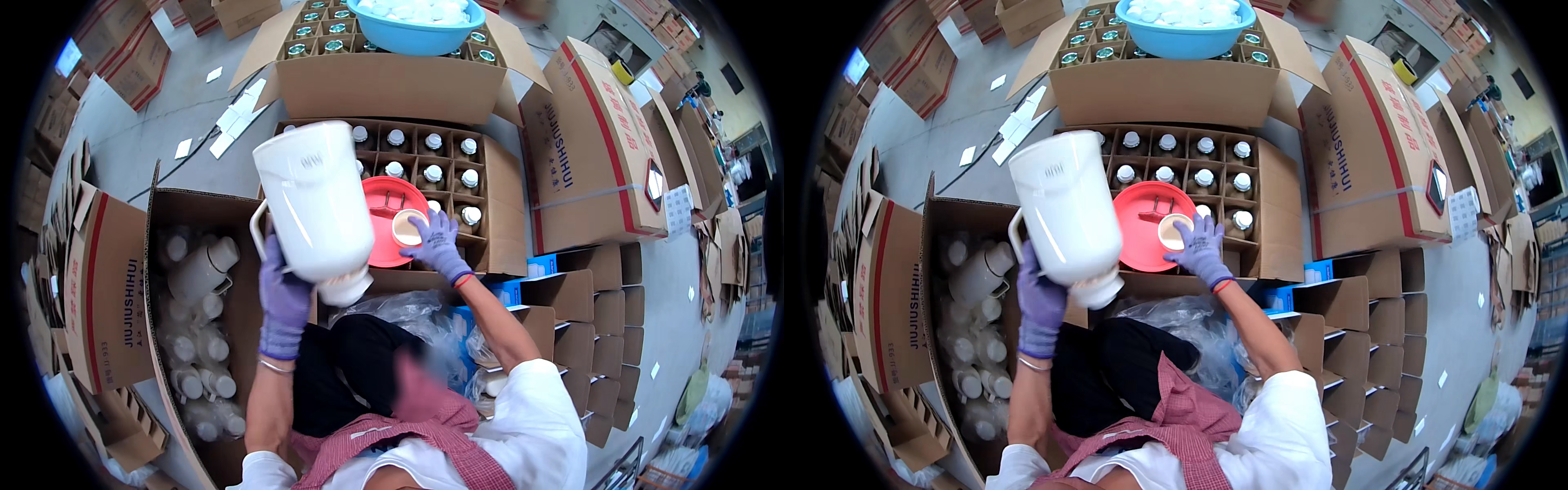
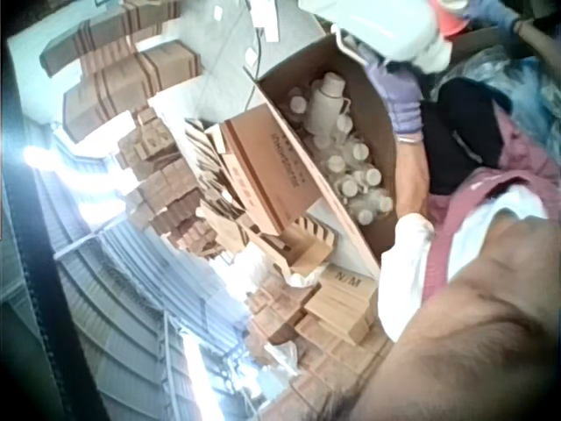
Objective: The person assembles white electric kettles by inserting black heating elements and white lids into the kettle bodies. They then wrap each assembled kettle in a plastic bag and place it into a cardboard box. The person also places white bottle caps into a separate compartmentalized box.
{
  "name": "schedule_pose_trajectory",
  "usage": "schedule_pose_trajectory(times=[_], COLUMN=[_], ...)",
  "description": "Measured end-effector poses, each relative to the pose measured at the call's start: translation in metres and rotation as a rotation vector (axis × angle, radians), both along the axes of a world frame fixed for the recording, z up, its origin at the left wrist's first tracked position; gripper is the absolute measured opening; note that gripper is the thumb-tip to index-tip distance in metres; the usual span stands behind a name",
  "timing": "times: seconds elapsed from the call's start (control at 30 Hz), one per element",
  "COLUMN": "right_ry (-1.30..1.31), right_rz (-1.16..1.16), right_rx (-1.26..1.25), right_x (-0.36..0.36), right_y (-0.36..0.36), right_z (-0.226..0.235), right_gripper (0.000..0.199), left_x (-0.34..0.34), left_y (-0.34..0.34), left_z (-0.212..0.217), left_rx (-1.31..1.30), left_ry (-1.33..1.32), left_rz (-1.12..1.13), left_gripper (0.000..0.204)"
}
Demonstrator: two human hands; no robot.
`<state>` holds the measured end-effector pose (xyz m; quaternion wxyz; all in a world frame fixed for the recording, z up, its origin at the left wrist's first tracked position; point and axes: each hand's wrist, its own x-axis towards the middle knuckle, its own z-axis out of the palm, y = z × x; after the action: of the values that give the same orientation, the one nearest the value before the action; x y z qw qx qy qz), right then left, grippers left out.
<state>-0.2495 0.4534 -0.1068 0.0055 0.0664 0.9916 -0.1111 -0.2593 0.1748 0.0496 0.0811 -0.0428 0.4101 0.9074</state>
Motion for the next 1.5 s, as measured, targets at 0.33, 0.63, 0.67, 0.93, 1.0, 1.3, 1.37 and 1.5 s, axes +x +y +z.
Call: schedule_pose_trajectory(times=[0.33, 0.63, 0.67, 0.93, 1.0, 1.3, 1.37, 1.5], right_ry=[0.227, 0.556, 0.561, 0.856, 0.943, 0.377, -0.18, 0.514], right_rz=[0.163, 0.076, -0.023, -0.325, -0.145, 0.118, -0.096, -0.236], right_rx=[-0.227, -0.702, -0.807, -1.096, -0.94, -1.42, -2.174, -1.424], right_x=[0.029, 0.165, 0.176, 0.208, 0.208, 0.208, 0.208, 0.197], right_y=[-0.011, -0.061, -0.07, -0.117, -0.11, -0.083, -0.081, -0.121], right_z=[-0.003, 0.133, 0.127, 0.127, 0.159, 0.18, 0.185, 0.152], right_gripper=[0.044, 0.086, 0.087, 0.057, 0.054, 0.071, 0.068, 0.079], left_x=[-0.017, 0.073, 0.084, 0.157, 0.164, 0.165, 0.161, 0.145], left_y=[0.03, 0.046, 0.046, 0.059, 0.048, 0.033, 0.033, 0.026], left_z=[-0.06, -0.024, -0.021, 0.019, 0.027, 0.042, 0.035, 0.006], left_rx=[0.42, -0.373, -0.19, -0.087, 0.067, 0.056, -0.044, -0.35], left_ry=[-0.349, 0.236, 0.106, -0.016, -0.016, 0.189, 0.222, 0.327], left_rz=[-0.079, -0.199, -0.214, -0.153, -0.229, -0.211, -0.174, -0.123], left_gripper=[0.043, 0.045, 0.046, 0.053, 0.052, 0.052, 0.054, 0.061])
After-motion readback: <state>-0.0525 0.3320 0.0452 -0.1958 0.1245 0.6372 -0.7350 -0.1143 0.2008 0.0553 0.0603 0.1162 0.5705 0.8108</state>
